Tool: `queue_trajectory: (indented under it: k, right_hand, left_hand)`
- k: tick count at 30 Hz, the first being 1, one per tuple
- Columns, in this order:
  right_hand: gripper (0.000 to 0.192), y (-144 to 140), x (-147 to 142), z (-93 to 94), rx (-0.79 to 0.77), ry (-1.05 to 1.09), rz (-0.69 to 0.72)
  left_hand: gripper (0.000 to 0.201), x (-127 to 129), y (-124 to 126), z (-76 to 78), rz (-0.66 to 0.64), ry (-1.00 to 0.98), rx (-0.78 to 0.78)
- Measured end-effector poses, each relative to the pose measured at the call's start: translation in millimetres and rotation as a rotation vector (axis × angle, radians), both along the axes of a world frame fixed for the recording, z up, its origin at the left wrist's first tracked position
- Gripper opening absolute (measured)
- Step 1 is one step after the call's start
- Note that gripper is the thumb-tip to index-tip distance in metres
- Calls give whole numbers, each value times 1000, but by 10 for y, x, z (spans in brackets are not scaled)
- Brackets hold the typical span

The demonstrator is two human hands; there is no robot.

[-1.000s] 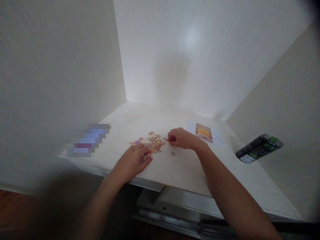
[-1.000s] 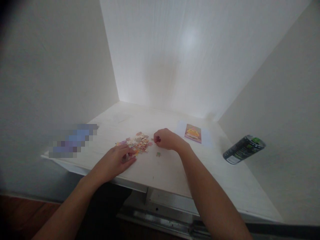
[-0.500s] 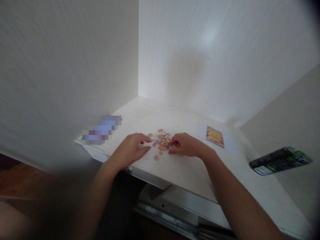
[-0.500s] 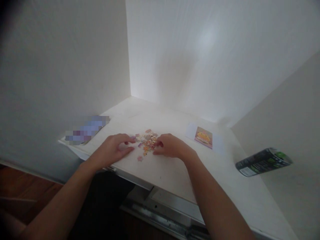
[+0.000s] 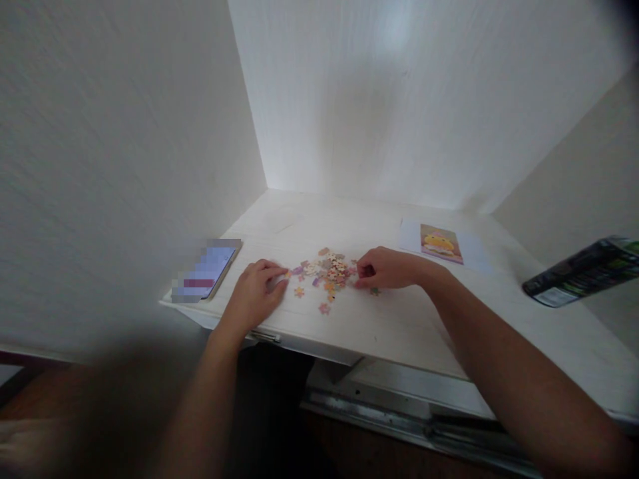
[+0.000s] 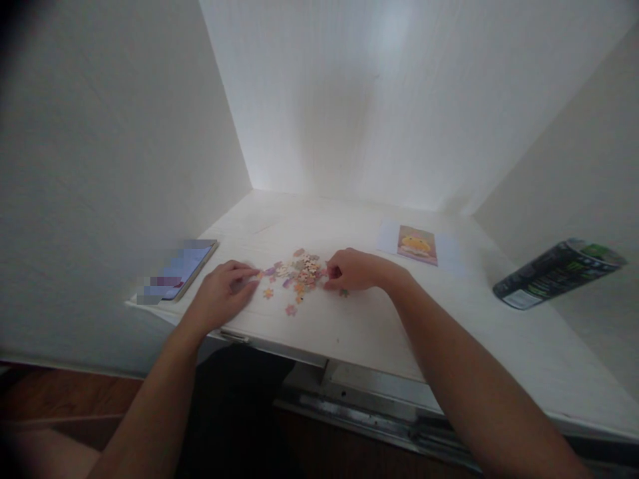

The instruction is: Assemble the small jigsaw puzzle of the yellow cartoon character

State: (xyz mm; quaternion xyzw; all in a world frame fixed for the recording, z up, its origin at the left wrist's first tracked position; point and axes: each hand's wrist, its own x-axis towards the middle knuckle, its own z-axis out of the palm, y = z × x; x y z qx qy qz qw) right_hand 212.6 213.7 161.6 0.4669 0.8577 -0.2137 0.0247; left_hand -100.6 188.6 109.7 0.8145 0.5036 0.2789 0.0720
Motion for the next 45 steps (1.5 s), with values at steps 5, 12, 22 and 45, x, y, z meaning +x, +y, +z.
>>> queue_trajectory:
  k: [5, 12, 22, 45]
  right_hand:
    - [25, -21, -133, -35, 214, 154, -45]
    - [20, -138, -412, -153, 359, 277, 102]
    - [19, -58, -325, -156, 350, 362, -23]
    - [12, 37, -304, -335, 194, 340, -244]
  left_hand:
    - [22, 20, -44, 43, 6, 32, 20]
    - [25, 367, -64, 85, -33, 50, 60]
    - [17, 495, -23, 64, -71, 84, 41]
    - [20, 42, 308, -24, 372, -4, 67]
